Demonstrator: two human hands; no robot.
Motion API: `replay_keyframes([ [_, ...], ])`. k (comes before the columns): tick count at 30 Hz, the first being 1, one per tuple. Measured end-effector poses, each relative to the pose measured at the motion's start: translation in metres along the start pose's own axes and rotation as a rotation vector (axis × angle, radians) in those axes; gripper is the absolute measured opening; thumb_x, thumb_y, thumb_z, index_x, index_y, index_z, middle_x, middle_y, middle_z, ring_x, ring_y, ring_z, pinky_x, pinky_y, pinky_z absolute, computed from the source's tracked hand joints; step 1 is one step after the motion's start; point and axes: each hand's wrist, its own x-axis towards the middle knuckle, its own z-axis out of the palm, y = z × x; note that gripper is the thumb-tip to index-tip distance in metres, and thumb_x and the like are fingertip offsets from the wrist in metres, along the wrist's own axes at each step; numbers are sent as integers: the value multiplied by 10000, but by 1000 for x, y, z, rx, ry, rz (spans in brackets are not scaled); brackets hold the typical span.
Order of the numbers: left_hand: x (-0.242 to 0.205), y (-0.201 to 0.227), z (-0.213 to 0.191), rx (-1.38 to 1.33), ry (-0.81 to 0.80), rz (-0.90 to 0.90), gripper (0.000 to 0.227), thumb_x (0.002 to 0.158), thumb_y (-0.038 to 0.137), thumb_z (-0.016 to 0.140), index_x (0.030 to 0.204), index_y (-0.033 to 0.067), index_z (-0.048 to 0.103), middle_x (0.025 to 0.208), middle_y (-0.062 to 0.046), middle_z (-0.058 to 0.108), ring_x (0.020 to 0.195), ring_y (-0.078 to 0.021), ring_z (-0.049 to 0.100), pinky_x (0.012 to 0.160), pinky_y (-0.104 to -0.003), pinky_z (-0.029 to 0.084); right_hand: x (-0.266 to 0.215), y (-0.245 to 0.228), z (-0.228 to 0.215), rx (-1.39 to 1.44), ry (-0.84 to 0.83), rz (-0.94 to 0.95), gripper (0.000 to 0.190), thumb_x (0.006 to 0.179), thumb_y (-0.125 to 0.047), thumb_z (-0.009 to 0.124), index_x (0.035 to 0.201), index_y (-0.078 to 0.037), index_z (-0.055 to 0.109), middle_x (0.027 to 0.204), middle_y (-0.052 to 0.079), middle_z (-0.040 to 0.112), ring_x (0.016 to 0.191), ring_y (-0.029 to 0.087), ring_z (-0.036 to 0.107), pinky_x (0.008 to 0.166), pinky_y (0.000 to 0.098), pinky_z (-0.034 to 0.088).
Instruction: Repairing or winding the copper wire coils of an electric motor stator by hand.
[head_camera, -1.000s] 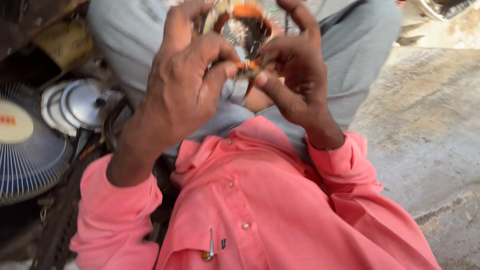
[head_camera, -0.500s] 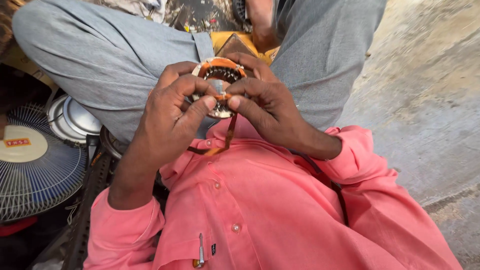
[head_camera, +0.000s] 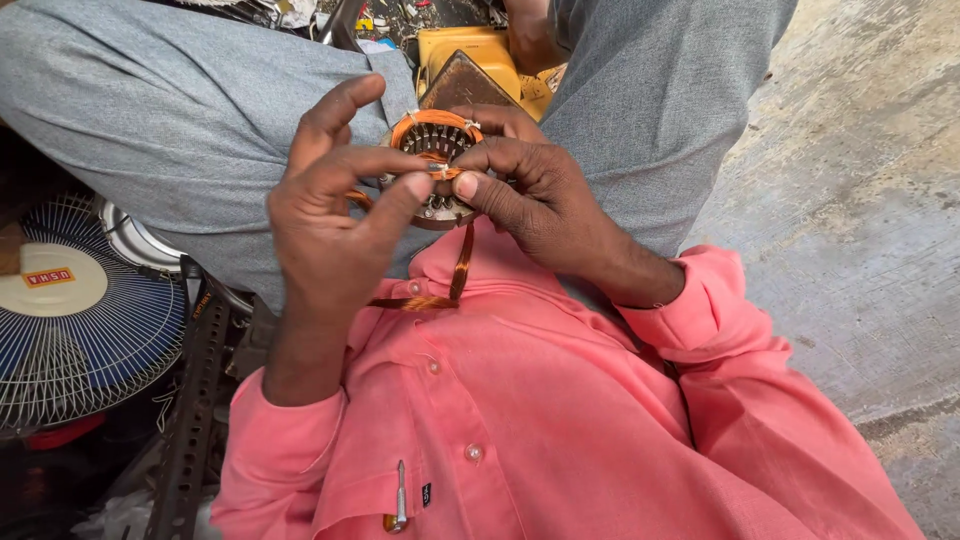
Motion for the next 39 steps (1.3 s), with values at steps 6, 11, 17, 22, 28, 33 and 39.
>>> replay_keyframes([
  [6, -1, -7, -7, -388, -35, -163, 101, 990, 54, 809, 1073, 40, 754, 1507, -124, 547, 1414, -190, 471, 1218, -357, 373, 2, -3, -2, -2, -11, 25, 205, 1069, -212, 647, 1180, -62, 733, 1498, 115, 500, 1019, 111, 580, 848, 259, 507],
  [11, -6, -1, -12, -512, -71, -166, 102, 1002, 49, 804, 1082, 53, 741, 1542, -111, 516, 1421, -173, 452, 1246, -351, 352, 0, -7, -3, -133, -21, -99, 208, 1086, -184, 664, 1238, -67, 743, 1530, 150, 486, 1458, 254, 480, 1253, 393, 402],
  [17, -15, 11, 8, -142, 0, -51, 196, 932, 89, 887, 1050, 82, 731, 1603, -94, 412, 1539, -218, 341, 1317, -399, 305, -7, -11, 3, -93, 47, -132, 192, 1086, -174, 689, 1245, -79, 741, 1609, 190, 405, 1506, 301, 428, 1280, 417, 357],
  [22, -5, 23, 20, 46, 139, -22, 247, 822, 150, 959, 946, 121, 747, 1623, -143, 351, 1577, -294, 335, 1177, -425, 384, -9, -9, 10, -171, 133, -208, 172, 1089, -166, 722, 1234, -77, 748, 1596, 178, 370, 1554, 316, 390, 1289, 411, 351],
  [28, -21, 3, 17, -52, 78, -60, 135, 949, 93, 877, 948, 99, 743, 1673, -127, 291, 1583, -266, 223, 1328, -483, 274, -10, -8, 12, -165, 186, -235, 154, 1090, -179, 738, 1213, -86, 746, 1607, 163, 341, 1553, 299, 398, 1269, 391, 368],
  [33, -19, 21, 15, -11, 56, -16, 102, 941, 147, 835, 945, 128, 735, 1685, -135, 221, 1611, -301, 185, 1320, -524, 236, -10, -7, 9, -160, 172, -206, 130, 1087, -159, 735, 1185, -76, 756, 1615, 163, 356, 1561, 302, 378, 1279, 401, 333],
  [39, -22, 11, 11, 451, -2, 322, 101, 898, 191, 847, 955, 155, 772, 1703, -167, 164, 1628, -333, 118, 1294, -562, 171, -10, -4, 8, -151, 161, -202, 139, 1076, -155, 743, 1193, -83, 765, 1621, 157, 359, 1559, 296, 372, 1277, 401, 324],
])
